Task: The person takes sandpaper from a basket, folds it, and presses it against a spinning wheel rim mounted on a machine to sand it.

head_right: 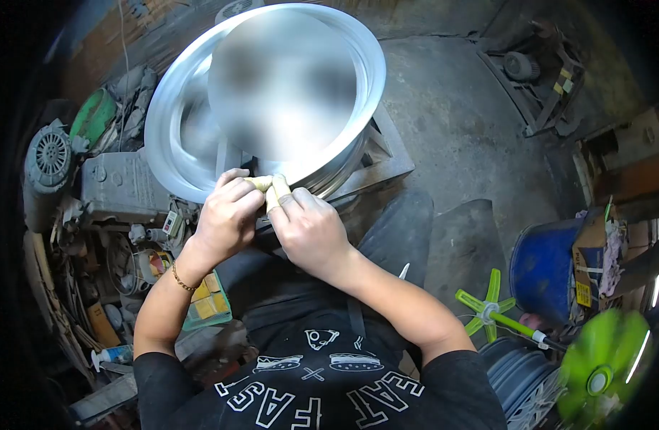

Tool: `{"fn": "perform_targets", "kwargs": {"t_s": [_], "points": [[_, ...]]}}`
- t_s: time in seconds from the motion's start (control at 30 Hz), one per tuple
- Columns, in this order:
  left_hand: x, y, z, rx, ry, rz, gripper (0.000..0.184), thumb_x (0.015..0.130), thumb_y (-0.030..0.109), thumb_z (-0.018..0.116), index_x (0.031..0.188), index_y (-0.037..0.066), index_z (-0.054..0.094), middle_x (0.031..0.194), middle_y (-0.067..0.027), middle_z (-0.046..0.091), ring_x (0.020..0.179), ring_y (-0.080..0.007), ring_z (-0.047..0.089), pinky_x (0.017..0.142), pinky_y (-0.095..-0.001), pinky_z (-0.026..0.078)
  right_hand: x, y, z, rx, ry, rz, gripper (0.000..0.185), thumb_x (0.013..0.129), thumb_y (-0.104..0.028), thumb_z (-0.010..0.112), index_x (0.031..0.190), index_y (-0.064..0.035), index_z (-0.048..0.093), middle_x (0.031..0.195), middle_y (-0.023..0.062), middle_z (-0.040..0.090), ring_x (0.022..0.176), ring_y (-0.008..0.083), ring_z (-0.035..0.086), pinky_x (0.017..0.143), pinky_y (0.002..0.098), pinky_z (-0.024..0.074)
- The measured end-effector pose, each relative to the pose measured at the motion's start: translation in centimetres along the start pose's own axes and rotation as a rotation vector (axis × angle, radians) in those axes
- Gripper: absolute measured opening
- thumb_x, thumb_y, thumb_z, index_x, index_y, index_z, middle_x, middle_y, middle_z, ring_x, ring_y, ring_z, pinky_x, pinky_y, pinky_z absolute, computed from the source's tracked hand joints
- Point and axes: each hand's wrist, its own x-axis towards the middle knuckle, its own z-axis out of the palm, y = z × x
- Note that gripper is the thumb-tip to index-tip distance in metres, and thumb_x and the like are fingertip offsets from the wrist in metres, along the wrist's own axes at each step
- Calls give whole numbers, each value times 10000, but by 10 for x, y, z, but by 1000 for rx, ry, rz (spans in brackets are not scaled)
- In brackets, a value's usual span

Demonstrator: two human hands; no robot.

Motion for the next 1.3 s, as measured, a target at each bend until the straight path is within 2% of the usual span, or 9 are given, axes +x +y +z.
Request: {"fn": "perform_targets", "kwargs": {"t_s": [0.3,0.6,0.83,0.93,1.0,1.03,1.07,1.17,1.3], "points": [[9,1,-3,-67,-55,-100,197,681,-68,622,854,19,584,821,-141,580,901,-374,602,974,-444,485,7,8,0,26,20,-1,90,799,-104,607,828,-21,626,816,101,624,772,250,626,649,357,548],[37,10,30,-79,41,-23,214,656,-55,627,853,14,580,815,-151,563,854,-353,608,1015,-467,496,-12,23,-14,-110,61,100,122,785,-107,610,845,-11,658,832,112,655,758,243,635,634,350,551],[57,18,48,90,38,118,126,761,46,621,886,30,614,855,-113,595,892,-289,640,1054,-443,484,-33,41,-5,-122,133,158,251,762,-49,612,978,46,698,993,191,718,857,296,699,709,387,587],[64,20,54,150,-10,138,197,777,54,617,963,2,650,1074,-139,675,1020,-304,665,1083,-446,464,-40,51,2,-123,243,171,265,750,-6,600,989,60,694,1029,214,719,895,325,703,748,404,592],[77,20,59,211,-74,187,208,785,80,620,978,7,649,1098,-131,675,1085,-288,652,1106,-447,441,-43,60,-3,-88,226,256,277,728,20,613,990,51,695,1002,214,718,907,334,703,761,407,588],[84,20,59,216,-55,227,238,781,92,617,1003,11,650,1114,-119,674,1125,-275,635,1116,-457,424,-45,63,-11,-38,177,337,304,694,43,621,989,39,694,988,229,711,930,350,697,770,411,585],[88,20,57,187,-34,228,258,791,78,635,1041,19,658,1127,-125,670,1141,-281,625,1108,-465,416,-46,66,-19,21,214,363,259,768,34,656,1023,33,704,998,185,736,931,294,722,756,406,579],[93,33,31,-111,97,-36,345,818,38,708,1160,37,667,1086,-148,684,1085,-345,644,1032,-446,471,-34,57,-56,1097,317,948,224,989,-123,653,1151,24,698,1055,75,742,887,144,720,652,259,530],[73,39,11,-965,142,-538,327,964,47,658,1271,-63,626,1052,-57,709,981,-88,627,897,-278,509,-22,50,-70,1508,289,943,231,1004,-99,613,1192,23,668,1055,93,736,836,138,712,618,228,515]]}}
